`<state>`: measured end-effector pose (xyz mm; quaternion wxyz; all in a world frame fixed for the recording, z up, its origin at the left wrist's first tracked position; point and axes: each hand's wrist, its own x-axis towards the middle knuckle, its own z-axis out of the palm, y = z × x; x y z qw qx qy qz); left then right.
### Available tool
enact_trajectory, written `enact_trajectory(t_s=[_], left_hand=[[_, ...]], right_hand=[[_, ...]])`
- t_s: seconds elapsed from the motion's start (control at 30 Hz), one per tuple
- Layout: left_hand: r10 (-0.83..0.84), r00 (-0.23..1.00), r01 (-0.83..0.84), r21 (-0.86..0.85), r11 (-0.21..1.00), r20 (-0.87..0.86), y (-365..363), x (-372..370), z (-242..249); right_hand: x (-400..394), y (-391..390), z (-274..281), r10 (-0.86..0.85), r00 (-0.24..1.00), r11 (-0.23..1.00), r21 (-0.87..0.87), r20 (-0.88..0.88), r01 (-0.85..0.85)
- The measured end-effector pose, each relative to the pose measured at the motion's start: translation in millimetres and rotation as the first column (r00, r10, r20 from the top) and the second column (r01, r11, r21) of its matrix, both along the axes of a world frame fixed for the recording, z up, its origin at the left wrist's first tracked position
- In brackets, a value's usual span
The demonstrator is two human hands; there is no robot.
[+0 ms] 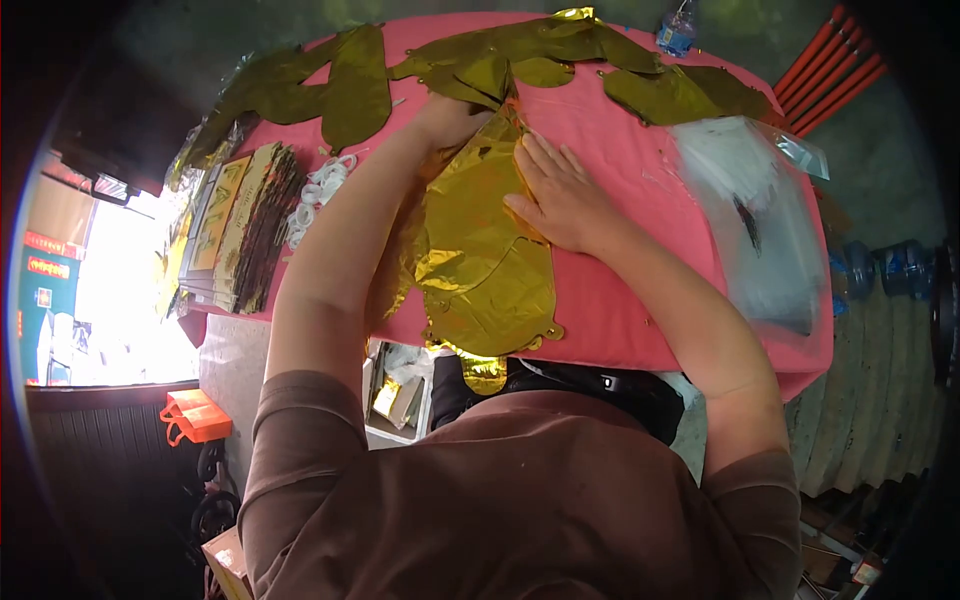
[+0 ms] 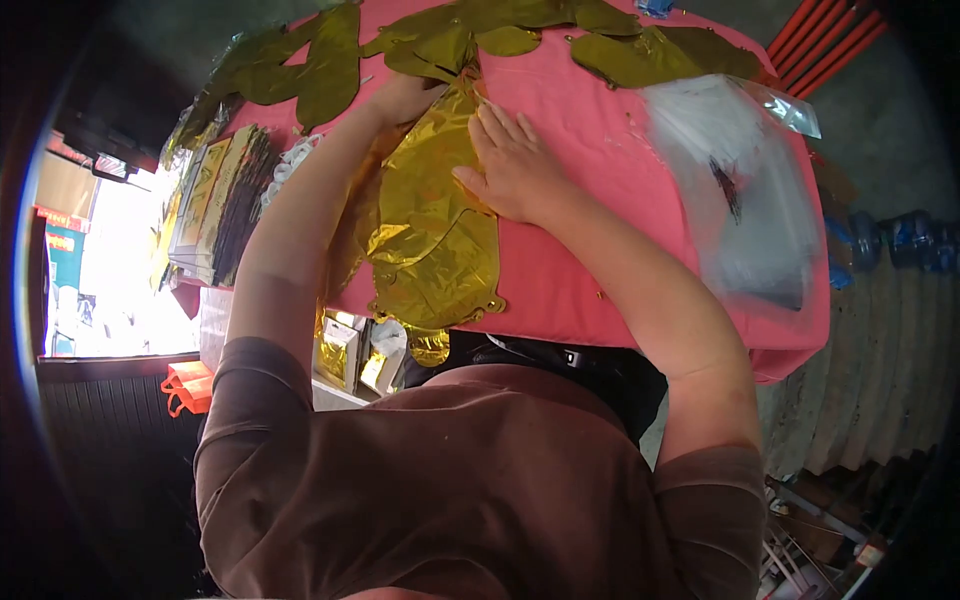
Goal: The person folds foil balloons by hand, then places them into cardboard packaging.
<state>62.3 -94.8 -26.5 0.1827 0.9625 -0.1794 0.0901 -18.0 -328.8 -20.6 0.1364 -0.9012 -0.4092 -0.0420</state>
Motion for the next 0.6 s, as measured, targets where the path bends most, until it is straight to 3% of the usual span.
enact_trajectory(t_s=[0.07, 0.1, 0.13, 0.17, 0.2, 0.27, 0.3, 0.33, 0.4, 0.43, 0.47, 0.5, 0.57, 0.6], left_hand=[[-0.114, 0.980, 0.159, -0.296, 0.942, 0.163, 12.5, 2.5, 1.3], [-0.119, 0.979, 0.164, -0.295, 0.941, 0.166, 22.5, 5.2, 1.6], [0.104, 0.993, -0.065, -0.464, 0.883, 0.059, 34.9, 8.6, 3.5], [0.302, 0.950, -0.292, -0.591, 0.752, -0.085, 46.0, 12.3, 4.4], [0.302, 0.950, -0.291, -0.590, 0.753, -0.082, 53.1, 13.5, 8.4], [0.373, 0.919, -0.294, -0.851, 0.436, -0.127, 65.3, 15.4, 13.8], [0.410, 0.911, -0.286, -0.775, 0.564, -0.038, 50.9, 3.4, 27.7], [0.416, 0.909, -0.288, -0.775, 0.563, -0.037, 38.7, -0.7, 32.7], [0.013, 0.992, 0.049, -0.476, 0.878, 0.127, 17.3, -3.9, 36.3], [-0.039, 0.957, 0.123, -0.282, 0.952, 0.287, 7.7, -2.1, 30.6], [-0.121, 0.897, 0.164, -0.066, 0.984, 0.426, -1.0, -0.6, 25.6], [-0.116, 0.895, 0.160, -0.068, 0.985, 0.430, -7.4, 1.5, 24.1], [-0.171, 0.956, 0.171, 0.017, 0.985, 0.238, -16.5, 5.0, 22.5], [-0.172, 0.955, 0.173, 0.016, 0.985, 0.241, -16.7, 7.3, 20.3]], right_hand=[[-1.3, 0.2, 2.4, -0.003, 1.000, 1.000, -0.008, -0.013, 0.003], [-1.2, 0.0, 2.1, -0.007, 1.000, 1.000, -0.007, -0.010, 0.007], [-0.8, 0.4, 0.6, -0.007, 1.000, 1.000, -0.005, -0.004, 0.007], [-0.4, 0.4, -0.4, -0.004, 1.000, 1.000, -0.002, 0.003, 0.004], [-0.3, 0.3, -0.4, -0.004, 1.000, 1.000, 0.001, 0.005, 0.004], [-0.8, 0.9, -0.7, -0.008, 1.000, 1.000, -0.005, 0.009, 0.008], [-0.9, 1.2, 0.2, -0.003, 1.000, 1.000, -0.004, 0.011, 0.003], [-1.3, 0.9, 1.6, -0.006, 1.000, 1.000, -0.004, 0.004, 0.006], [-1.6, 0.5, 2.0, 0.000, 1.000, 1.000, -0.009, 0.000, 0.000], [-1.1, 0.0, 1.3, 0.001, 1.000, 1.000, -0.014, 0.005, -0.001], [-0.9, 0.2, 1.2, 0.001, 1.000, 1.000, -0.019, 0.011, -0.001], [-0.6, 0.8, 1.9, 0.006, 1.000, 1.000, -0.021, 0.016, -0.005], [-0.9, 0.2, 2.5, 0.004, 1.000, 1.000, -0.028, 0.002, -0.004], [-1.1, -0.2, 2.6, 0.002, 1.000, 1.000, -0.030, 0.005, -0.002]])
